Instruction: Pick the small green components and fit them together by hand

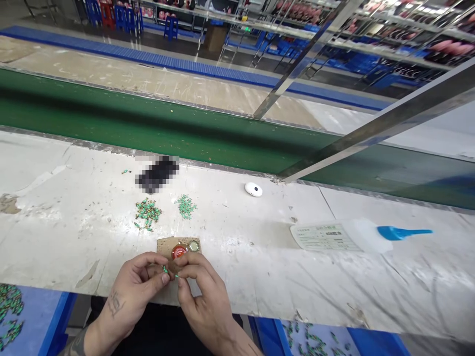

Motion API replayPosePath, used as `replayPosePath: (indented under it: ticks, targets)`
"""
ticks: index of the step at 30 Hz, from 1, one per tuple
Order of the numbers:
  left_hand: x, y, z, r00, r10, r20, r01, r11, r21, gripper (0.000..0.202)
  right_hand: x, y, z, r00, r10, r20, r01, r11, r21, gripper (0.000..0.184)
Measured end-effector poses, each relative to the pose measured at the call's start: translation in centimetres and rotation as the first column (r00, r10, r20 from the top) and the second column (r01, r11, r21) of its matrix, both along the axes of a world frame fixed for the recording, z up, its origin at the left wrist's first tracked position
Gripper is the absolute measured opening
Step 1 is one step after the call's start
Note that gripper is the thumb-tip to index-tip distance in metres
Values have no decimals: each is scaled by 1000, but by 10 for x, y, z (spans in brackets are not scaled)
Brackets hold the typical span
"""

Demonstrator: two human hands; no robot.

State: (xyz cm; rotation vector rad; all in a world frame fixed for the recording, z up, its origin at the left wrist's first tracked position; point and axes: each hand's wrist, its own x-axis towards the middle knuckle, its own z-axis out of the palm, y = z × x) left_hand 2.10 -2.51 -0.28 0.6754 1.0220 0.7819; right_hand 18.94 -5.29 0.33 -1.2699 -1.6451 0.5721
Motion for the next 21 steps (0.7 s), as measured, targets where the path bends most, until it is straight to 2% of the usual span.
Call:
replayPosePath:
  ticks: [5, 9, 17, 21]
  targets:
    - [0, -3, 6, 1000, -9, -2, 9, 999, 49, 22, -8, 5, 3, 998, 67, -22, -67, 998, -12, 19]
    - [-2, -4, 5, 1000, 21, -20, -20, 997, 80, 20, -10, 5, 4, 997, 72, -29, -72, 997, 4, 18]
    - [-6, -9, -2, 993, 33, 116, -32, 999, -9, 23, -13, 3, 5, 995, 75, -69, -74, 997, 21, 18]
    - [-5, -10, -2, 991, 35, 132, -30, 999, -43, 25, -15, 3, 9, 996, 66, -67, -63, 997, 40, 17]
